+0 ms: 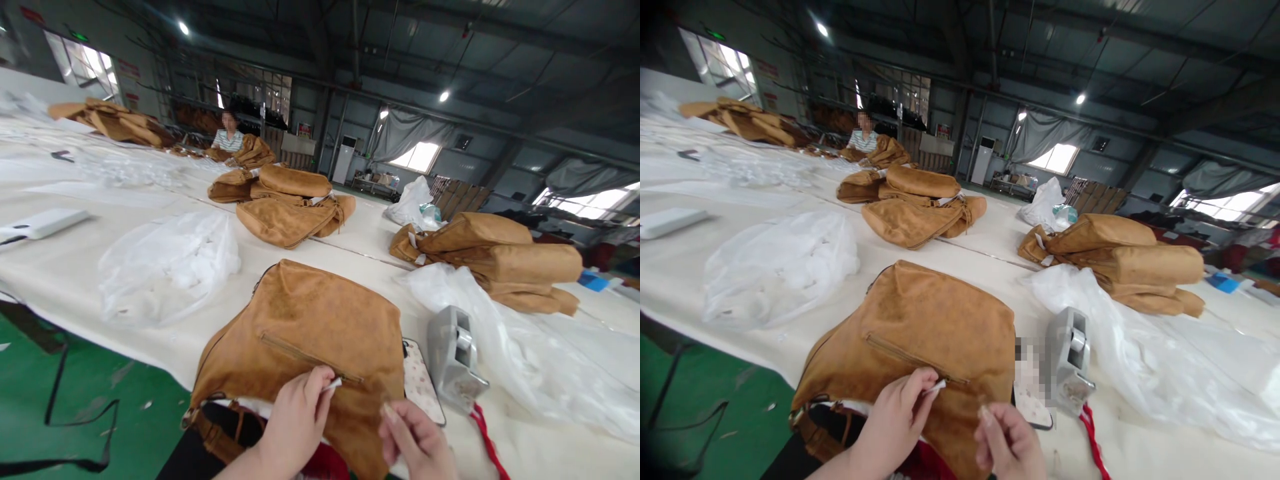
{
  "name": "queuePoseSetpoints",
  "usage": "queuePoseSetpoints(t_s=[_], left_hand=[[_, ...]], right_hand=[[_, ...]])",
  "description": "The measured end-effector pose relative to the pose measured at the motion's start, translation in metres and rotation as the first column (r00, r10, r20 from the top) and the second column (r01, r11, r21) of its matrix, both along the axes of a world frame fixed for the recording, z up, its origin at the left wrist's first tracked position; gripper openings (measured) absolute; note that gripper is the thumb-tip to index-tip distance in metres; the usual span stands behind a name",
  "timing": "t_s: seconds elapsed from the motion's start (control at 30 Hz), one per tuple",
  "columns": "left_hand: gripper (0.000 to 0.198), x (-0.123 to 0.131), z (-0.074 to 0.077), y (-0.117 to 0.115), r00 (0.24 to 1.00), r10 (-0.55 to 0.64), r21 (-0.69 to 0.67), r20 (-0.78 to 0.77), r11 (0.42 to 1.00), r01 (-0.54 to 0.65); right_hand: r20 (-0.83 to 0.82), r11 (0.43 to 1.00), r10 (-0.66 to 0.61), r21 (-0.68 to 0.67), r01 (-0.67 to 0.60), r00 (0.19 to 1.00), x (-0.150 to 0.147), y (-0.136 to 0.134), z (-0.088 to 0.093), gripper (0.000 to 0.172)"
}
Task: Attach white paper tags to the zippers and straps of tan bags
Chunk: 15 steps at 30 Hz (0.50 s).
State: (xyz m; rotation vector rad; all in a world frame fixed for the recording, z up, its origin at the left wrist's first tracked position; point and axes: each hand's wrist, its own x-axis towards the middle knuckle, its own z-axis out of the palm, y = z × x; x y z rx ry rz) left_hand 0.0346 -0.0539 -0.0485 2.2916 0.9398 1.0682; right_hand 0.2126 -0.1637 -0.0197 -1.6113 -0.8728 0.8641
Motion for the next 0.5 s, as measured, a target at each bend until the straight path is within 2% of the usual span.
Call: queuePoseSetpoints(t_s=[0.07,0.17,0.3,0.5], left_hand=[[0.016,-0.001,0.0,0.0,1.0,0.017,0.082,-0.01,0.997,-0.016],[0.018,-0.002,0.001,0.001,0.999,0.034,0.19,-0.029,0.981,-0.028],[0.019,-0.002,0.001,0.003,0.995,0.07,0.305,-0.07,0.951,-0.045],[0.025,-0.001,0.003,0.003,0.986,0.024,0.307,-0.165,0.951,0.028]], right_hand=[[-0.042,0.997,0.066,0.048,-0.064,0.997,-0.029,0.02,-0.002,0.048],[-0.057,0.987,0.146,0.07,-0.142,0.988,-0.049,0.04,-0.008,0.05],[-0.052,0.989,0.148,0.029,-0.146,0.988,-0.047,0.052,-0.017,0.054],[-0.028,0.981,0.192,-0.026,-0.192,0.981,-0.04,0.057,-0.021,0.05]])
